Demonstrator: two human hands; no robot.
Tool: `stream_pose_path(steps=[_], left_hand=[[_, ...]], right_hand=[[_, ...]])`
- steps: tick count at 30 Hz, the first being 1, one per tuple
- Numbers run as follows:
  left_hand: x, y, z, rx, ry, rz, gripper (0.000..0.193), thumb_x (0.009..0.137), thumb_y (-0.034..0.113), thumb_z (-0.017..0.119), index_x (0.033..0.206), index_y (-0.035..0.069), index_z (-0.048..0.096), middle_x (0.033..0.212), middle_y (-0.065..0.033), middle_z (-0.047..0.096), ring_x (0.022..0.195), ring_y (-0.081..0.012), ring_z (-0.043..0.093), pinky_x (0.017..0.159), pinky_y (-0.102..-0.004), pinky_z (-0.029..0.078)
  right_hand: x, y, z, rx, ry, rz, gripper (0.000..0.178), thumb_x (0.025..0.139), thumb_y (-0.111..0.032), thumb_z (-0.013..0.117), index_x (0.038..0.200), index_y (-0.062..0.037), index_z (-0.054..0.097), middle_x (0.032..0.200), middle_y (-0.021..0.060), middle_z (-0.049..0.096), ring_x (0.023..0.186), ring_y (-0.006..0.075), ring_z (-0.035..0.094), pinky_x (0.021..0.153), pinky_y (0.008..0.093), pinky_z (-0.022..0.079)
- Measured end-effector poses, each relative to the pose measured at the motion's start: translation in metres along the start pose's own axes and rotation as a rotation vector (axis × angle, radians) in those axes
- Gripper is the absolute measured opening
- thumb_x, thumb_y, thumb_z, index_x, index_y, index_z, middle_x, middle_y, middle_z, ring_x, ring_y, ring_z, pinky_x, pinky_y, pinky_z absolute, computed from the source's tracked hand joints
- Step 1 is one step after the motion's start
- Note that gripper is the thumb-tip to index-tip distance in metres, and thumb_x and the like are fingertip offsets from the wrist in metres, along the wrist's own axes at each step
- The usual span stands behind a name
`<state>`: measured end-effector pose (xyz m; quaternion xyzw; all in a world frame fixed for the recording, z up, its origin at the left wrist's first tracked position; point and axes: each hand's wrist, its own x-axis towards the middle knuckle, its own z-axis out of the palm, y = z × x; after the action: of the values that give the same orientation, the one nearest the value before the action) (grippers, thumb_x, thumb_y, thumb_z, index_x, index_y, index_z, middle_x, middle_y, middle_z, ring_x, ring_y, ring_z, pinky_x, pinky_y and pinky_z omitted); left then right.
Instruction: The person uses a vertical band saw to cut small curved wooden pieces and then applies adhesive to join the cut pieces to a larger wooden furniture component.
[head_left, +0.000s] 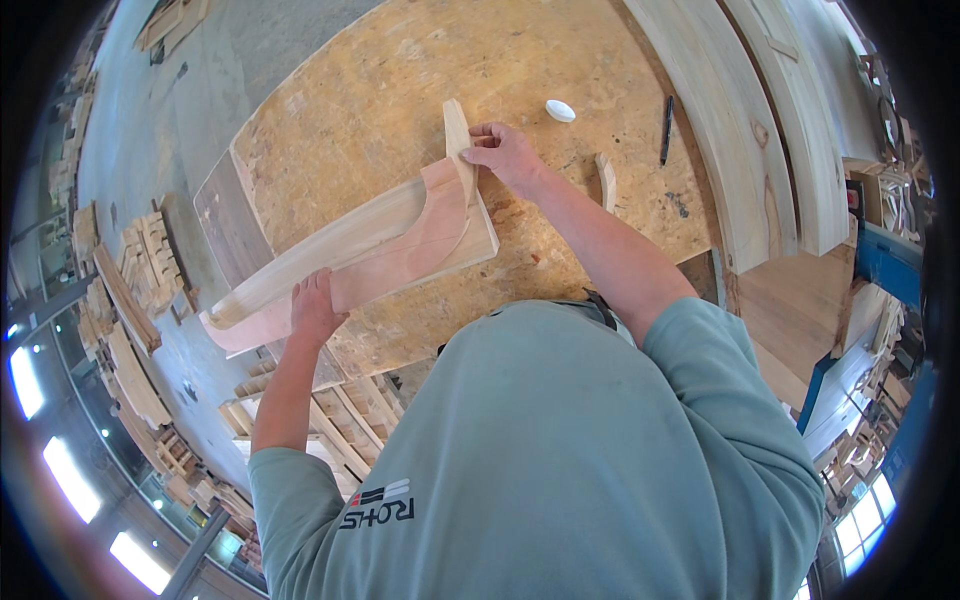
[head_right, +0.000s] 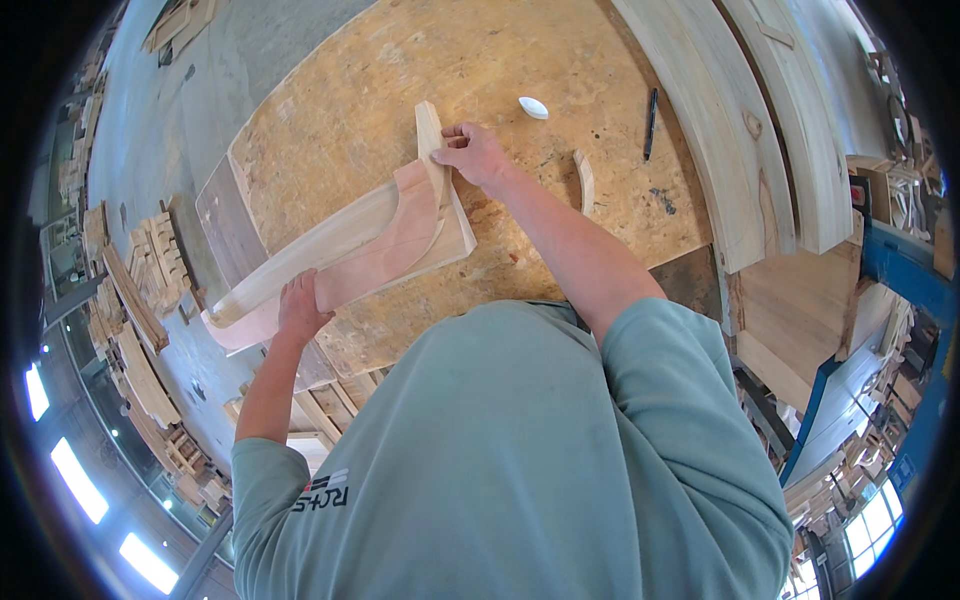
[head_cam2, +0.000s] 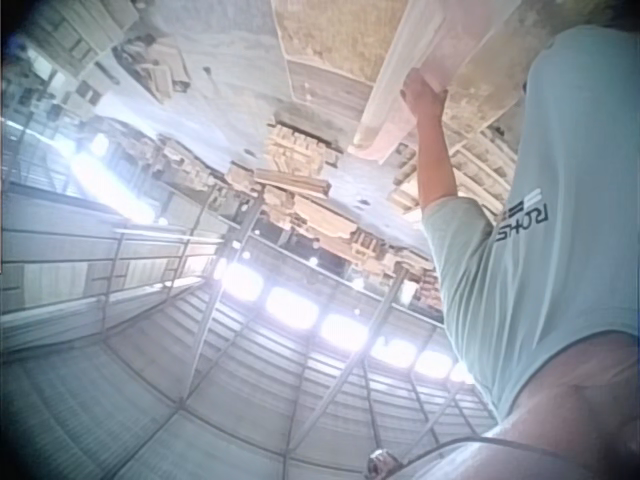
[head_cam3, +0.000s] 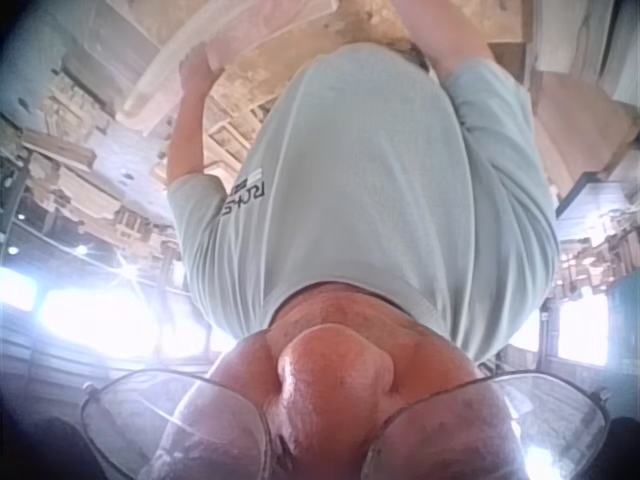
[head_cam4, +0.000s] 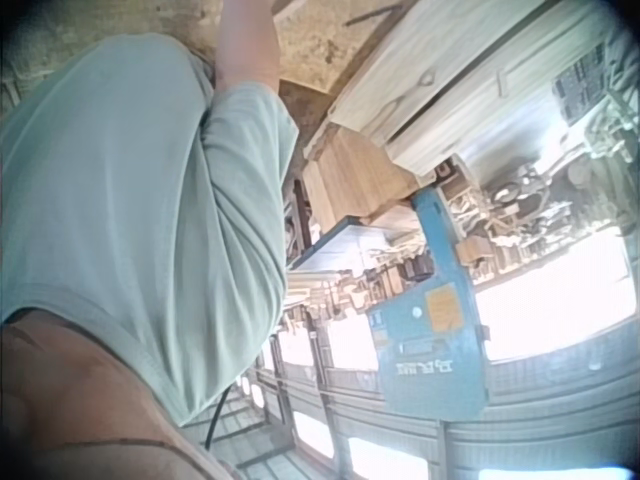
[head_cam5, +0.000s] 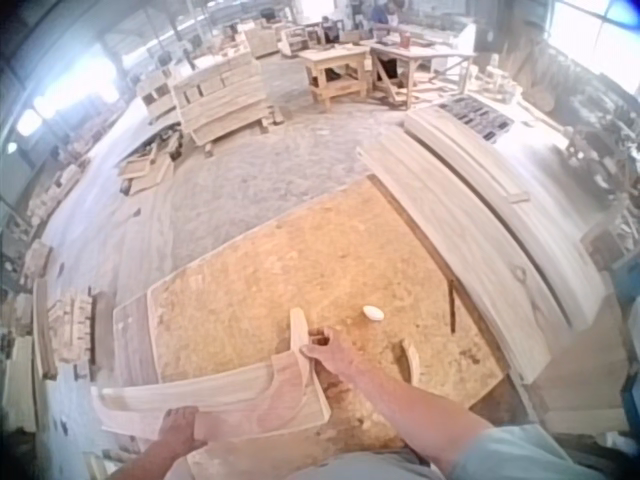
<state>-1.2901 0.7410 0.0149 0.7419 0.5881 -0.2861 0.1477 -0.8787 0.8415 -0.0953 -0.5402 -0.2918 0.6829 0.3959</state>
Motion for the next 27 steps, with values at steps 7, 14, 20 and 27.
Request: stream_pose_path(steps=[7,14,20,27], left_hand=[[0.001,-0.001,0.001,0.005,0.017,0.003,0.095,0.063,0.025,0.091,0.142,0.007,0.041,0.139,-0.0146,0.052,0.133,-0.0320,0.048,0.115,-0.0489,0.034],[0.002,0.000,0.002,-0.011,0.032,0.012,0.094,0.063,0.024,0.091,0.141,0.007,0.042,0.137,-0.0147,0.054,0.131,-0.0324,0.049,0.113,-0.0493,0.035],[0.002,0.002,0.000,-0.019,0.020,0.017,0.094,0.063,0.023,0.092,0.141,0.006,0.043,0.137,-0.0160,0.054,0.130,-0.0332,0.050,0.112,-0.0493,0.036],[0.002,0.000,0.003,-0.032,0.043,0.030,0.093,0.062,0.022,0.093,0.139,0.006,0.043,0.137,-0.0167,0.054,0.130,-0.0339,0.050,0.112,-0.0483,0.036]], right_hand=[[0.007,0.003,-0.002,-0.048,-0.046,0.004,0.052,0.083,-0.017,0.080,0.129,0.0014,0.062,0.109,0.0097,0.066,0.101,0.0174,0.063,0.091,0.0313,0.052],[0.008,-0.008,0.001,-0.081,-0.107,0.041,0.048,0.086,-0.012,0.076,0.130,0.0002,0.061,0.109,0.0084,0.065,0.101,0.0163,0.064,0.091,0.0301,0.054],[0.010,-0.010,-0.002,-0.104,-0.142,0.047,0.050,0.084,-0.015,0.078,0.130,-0.0021,0.062,0.113,0.0099,0.064,0.105,0.0186,0.061,0.091,0.0310,0.052],[0.014,-0.007,0.000,-0.014,-0.166,0.080,0.047,0.089,-0.014,0.075,0.132,-0.0006,0.061,0.114,0.0082,0.066,0.104,0.0148,0.063,0.092,0.0289,0.053]])
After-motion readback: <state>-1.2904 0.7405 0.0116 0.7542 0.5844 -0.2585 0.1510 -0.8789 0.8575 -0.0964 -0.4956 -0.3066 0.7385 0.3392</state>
